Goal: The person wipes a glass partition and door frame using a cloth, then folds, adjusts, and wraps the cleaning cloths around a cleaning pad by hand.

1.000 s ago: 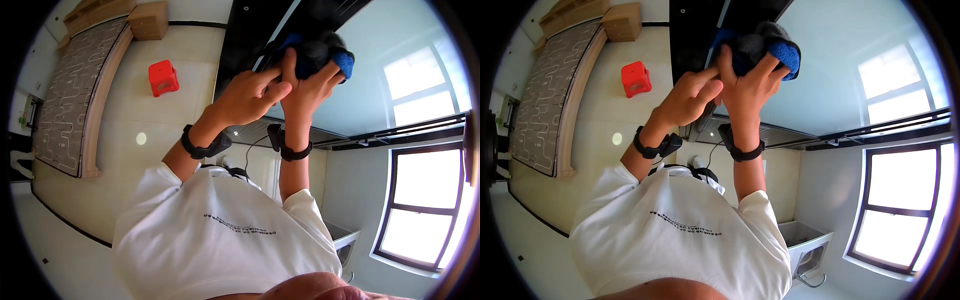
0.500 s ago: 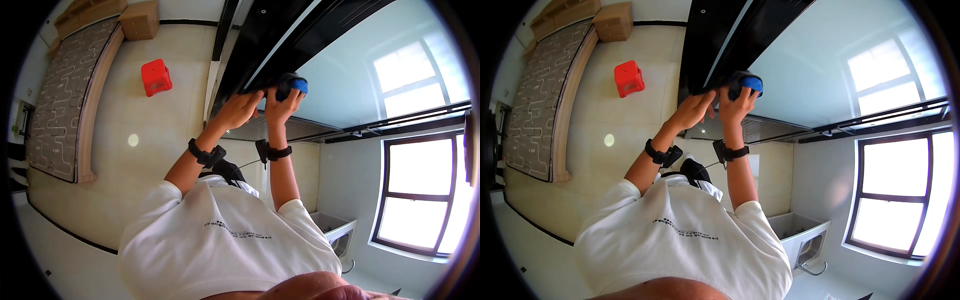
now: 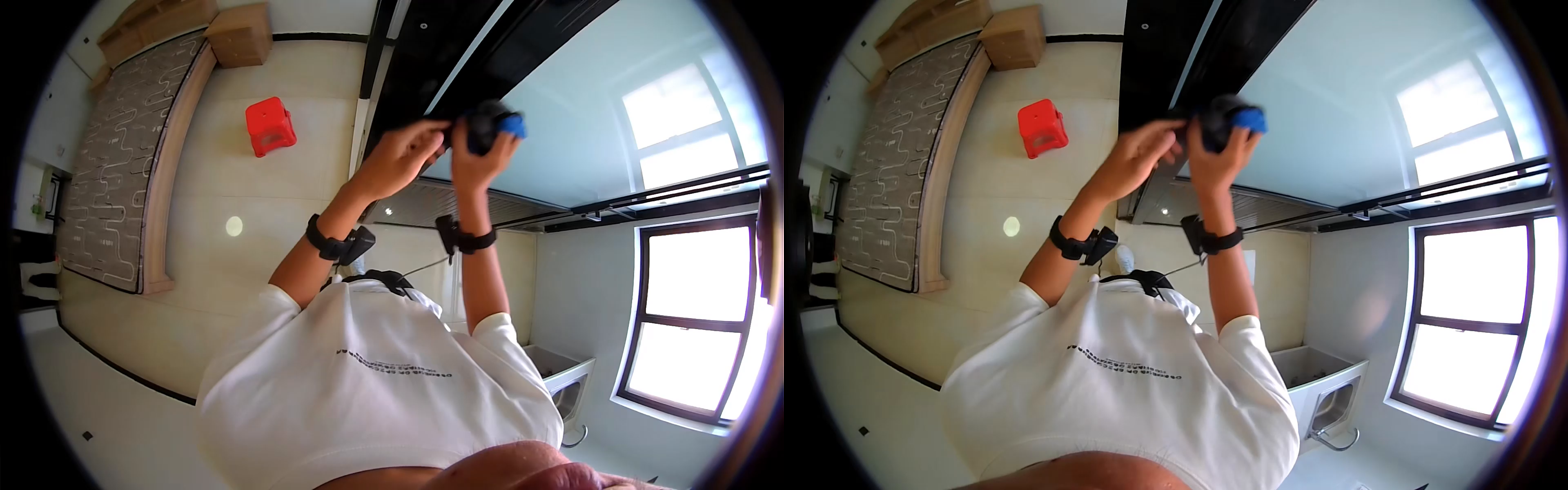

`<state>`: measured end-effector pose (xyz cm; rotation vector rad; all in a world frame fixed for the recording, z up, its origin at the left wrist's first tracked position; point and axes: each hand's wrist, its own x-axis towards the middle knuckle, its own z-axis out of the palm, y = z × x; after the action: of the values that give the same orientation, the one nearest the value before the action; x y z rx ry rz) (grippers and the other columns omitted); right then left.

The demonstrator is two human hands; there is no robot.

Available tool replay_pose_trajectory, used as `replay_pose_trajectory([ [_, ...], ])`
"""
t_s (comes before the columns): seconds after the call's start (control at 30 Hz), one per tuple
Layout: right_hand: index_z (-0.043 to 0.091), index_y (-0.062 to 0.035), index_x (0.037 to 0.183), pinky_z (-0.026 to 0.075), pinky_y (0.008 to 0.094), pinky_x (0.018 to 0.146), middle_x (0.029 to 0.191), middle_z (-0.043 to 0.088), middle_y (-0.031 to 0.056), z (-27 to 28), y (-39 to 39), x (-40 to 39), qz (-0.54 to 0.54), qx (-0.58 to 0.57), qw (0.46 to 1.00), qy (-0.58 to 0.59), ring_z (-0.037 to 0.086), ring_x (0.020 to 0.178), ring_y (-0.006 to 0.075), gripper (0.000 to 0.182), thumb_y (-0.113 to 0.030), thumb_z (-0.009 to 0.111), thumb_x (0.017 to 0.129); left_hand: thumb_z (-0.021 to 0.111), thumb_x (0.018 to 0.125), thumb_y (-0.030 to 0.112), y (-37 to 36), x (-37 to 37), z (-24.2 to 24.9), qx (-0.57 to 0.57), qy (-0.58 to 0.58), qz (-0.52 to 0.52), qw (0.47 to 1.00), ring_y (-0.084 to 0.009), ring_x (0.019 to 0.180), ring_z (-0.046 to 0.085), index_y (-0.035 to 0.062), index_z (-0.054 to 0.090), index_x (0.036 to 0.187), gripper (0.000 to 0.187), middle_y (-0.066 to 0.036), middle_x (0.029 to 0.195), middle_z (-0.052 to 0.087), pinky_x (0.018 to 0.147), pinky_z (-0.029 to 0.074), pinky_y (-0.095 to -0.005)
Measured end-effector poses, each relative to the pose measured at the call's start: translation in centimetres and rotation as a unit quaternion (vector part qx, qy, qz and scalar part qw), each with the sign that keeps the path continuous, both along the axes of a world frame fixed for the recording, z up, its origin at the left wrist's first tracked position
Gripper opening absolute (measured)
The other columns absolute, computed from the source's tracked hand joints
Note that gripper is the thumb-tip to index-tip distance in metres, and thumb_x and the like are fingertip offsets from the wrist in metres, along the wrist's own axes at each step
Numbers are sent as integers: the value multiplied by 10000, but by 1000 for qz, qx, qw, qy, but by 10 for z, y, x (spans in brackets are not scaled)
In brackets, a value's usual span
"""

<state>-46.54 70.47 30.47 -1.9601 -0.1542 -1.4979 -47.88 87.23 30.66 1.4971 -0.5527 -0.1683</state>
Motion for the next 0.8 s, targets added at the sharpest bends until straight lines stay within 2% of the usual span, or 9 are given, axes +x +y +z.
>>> replay_pose_trajectory([
  [0.1,644,7,1061,499,367,799,1029,599,158,64,-4,-2,16,20,998,-54,606,903,308,412,-76,830,703,617,952,115,1,12,28,-20,-215,184,959,-178,940,664,6,623,1211,281,-113,1043,694,835,530,-295],
  [0.2,624,15,1109,496,355,806,1032,602,147,80,-13,3,-5,-5,994,-111,606,892,300,454,-63,823,708,635,933,79,-6,21,21,-28,-263,179,948,-188,993,670,11,629,1204,279,-118,1074,682,874,538,-303],
  [0.23,607,21,1129,489,355,822,1045,599,148,80,-15,2,35,72,992,-99,603,905,301,466,-52,811,717,647,922,62,-12,17,18,-17,-244,173,954,-189,1000,670,7,630,1198,282,-120,1093,674,875,542,-305],
  [0.3,589,27,1149,483,356,838,1058,597,149,62,-15,6,54,182,977,-94,599,918,302,478,-40,799,725,671,900,36,-14,20,13,1,-227,158,961,-188,1001,672,-1,633,1186,290,-128,1123,652,845,559,-303],
  [0.47,482,29,1227,392,475,975,1179,504,244,-29,-25,15,-36,54,995,-75,512,1086,428,536,-23,747,764,704,878,12,-30,29,7,-34,-221,190,956,-180,926,689,-18,648,1076,208,-111,1051,661,777,581,-283],
  [0.57,451,26,1220,384,517,977,1213,465,290,-88,-33,-5,-48,9,997,55,470,1124,493,534,-24,730,766,715,872,13,-31,30,9,0,-216,194,957,-168,895,688,-32,644,999,153,-103,1021,661,722,585,-251],
  [0.63,470,22,1167,387,510,983,1228,453,305,-163,-40,-17,-81,37,979,182,476,1097,509,484,-46,733,766,732,868,34,-30,31,7,40,-169,197,965,-91,685,657,-21,652,961,135,-60,881,667,567,523,-190],
  [0.77,481,21,1176,399,446,984,1208,503,243,-140,-18,-31,-13,128,969,211,538,1060,408,462,-82,729,800,749,862,57,-26,35,14,71,-226,216,947,-66,606,621,-17,668,906,118,-39,809,660,519,478,-180],
  [0.8,485,17,1185,400,411,979,1174,530,199,-123,-15,-31,43,240,949,201,547,1042,340,454,-92,725,816,752,861,63,-24,36,16,94,-233,205,946,-66,603,616,-17,673,885,116,-40,803,659,511,473,-182],
])
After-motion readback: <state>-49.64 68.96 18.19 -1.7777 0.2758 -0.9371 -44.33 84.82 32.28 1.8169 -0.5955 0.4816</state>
